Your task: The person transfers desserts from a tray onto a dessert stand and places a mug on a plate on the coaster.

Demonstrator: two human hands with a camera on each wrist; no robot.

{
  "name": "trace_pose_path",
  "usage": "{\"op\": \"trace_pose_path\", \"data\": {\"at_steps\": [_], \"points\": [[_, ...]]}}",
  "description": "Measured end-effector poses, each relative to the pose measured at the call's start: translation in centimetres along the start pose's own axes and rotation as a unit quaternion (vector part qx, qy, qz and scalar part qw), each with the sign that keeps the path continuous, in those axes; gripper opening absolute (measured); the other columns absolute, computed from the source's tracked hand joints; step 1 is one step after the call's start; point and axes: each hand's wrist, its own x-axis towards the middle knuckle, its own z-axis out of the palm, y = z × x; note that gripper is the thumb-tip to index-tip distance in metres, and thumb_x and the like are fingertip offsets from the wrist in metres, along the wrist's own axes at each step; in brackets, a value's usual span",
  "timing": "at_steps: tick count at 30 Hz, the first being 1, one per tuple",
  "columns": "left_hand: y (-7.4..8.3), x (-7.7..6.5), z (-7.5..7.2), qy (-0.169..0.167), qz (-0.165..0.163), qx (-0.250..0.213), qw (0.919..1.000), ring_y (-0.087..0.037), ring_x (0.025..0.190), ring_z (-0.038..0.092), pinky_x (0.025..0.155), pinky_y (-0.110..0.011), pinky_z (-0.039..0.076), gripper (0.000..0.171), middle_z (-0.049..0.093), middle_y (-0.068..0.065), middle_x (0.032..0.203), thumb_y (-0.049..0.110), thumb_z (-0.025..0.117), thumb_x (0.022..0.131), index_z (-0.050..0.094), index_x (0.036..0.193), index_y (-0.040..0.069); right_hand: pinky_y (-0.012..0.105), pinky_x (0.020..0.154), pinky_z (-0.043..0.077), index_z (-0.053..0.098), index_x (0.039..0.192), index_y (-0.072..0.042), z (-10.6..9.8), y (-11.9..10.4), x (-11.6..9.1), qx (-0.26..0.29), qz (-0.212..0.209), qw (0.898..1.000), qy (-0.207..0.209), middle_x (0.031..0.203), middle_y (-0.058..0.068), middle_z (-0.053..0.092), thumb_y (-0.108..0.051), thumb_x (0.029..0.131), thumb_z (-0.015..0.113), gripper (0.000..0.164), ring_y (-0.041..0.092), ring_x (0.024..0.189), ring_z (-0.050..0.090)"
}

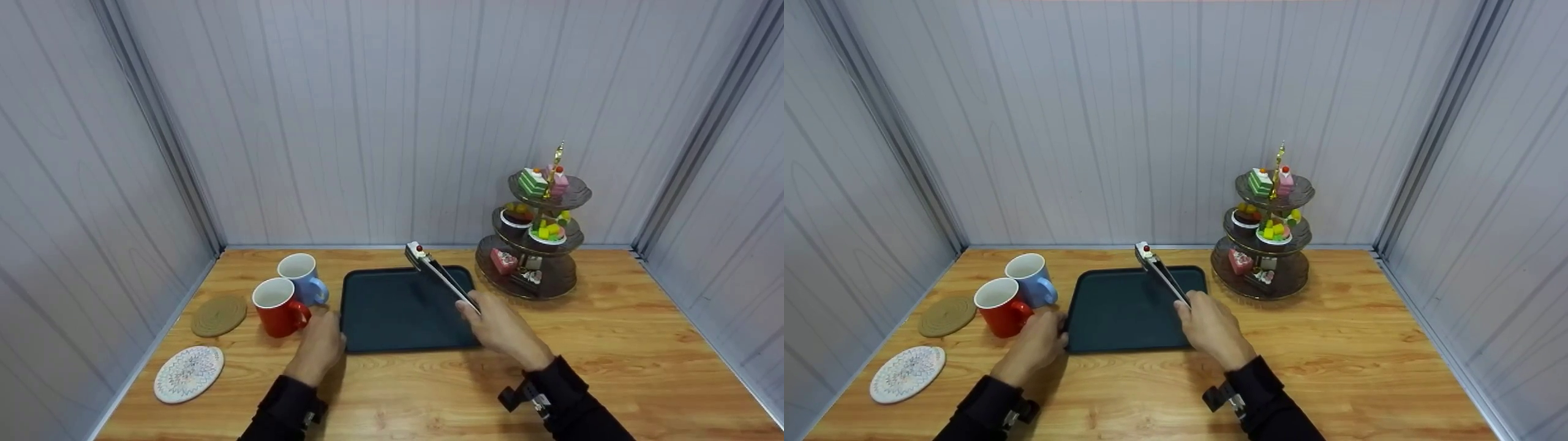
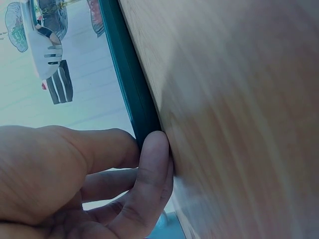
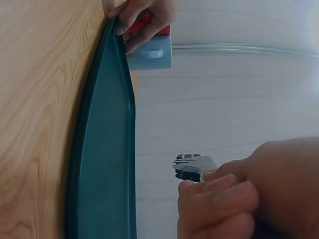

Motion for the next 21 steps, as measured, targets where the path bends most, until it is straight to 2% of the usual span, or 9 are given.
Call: {"op": "trace_pose_path", "data": {"at_steps": [7, 12, 18, 21], "points": [[0.1, 0.0, 0.0, 0.0, -0.004, 0.007, 1.0, -0.04, 0.079, 0.065, 0.069, -0.049, 0.056, 0.012, 0.067, -0.018, 0.08, -0.001, 0.073, 0.071, 0.074, 0.083, 0.0, 0.032, 0.064, 0.037, 0.064, 0.09, -0.018, -1.2, 0.9, -0.4, -0.047, -0.001, 0.999, 0.015, 0.075, -0.005, 0.05, -0.03, 0.111, 0.055, 0.025, 0.014, 0.066, 0.049], [0.1, 0.0, 0.1, 0.006, -0.004, 0.012, 0.9999, -0.042, 0.078, 0.066, 0.066, -0.05, 0.056, 0.012, 0.066, -0.018, 0.08, 0.0, 0.075, 0.07, 0.074, 0.082, 0.001, 0.035, 0.069, 0.045, 0.067, 0.1, -0.019, -2.1, 1.3, -0.6, -0.073, -0.013, 0.997, 0.03, 0.082, -0.005, 0.06, -0.03, 0.112, 0.054, 0.021, 0.015, 0.074, 0.058], [0.1, 0.0, 0.1, -0.003, -0.013, 0.011, 0.9999, -0.04, 0.081, 0.064, 0.068, -0.05, 0.057, 0.011, 0.065, -0.018, 0.085, 0.0, 0.073, 0.072, 0.074, 0.082, 0.001, 0.034, 0.061, 0.039, 0.062, 0.096, -0.016, -3.1, 1.5, -1.0, -0.088, -0.007, 0.995, 0.041, 0.075, -0.002, 0.051, -0.031, 0.112, 0.053, 0.025, 0.017, 0.065, 0.052], [0.2, 0.1, 0.0, -0.012, -0.021, 0.004, 0.9997, -0.039, 0.077, 0.066, 0.067, -0.051, 0.057, 0.011, 0.065, -0.018, 0.084, -0.001, 0.072, 0.073, 0.074, 0.083, 0.0, 0.033, 0.06, 0.039, 0.066, 0.1, -0.015, -3.6, 1.7, -1.2, -0.091, -0.003, 0.995, 0.048, 0.078, -0.001, 0.055, -0.032, 0.112, 0.052, 0.025, 0.016, 0.066, 0.053]]}}
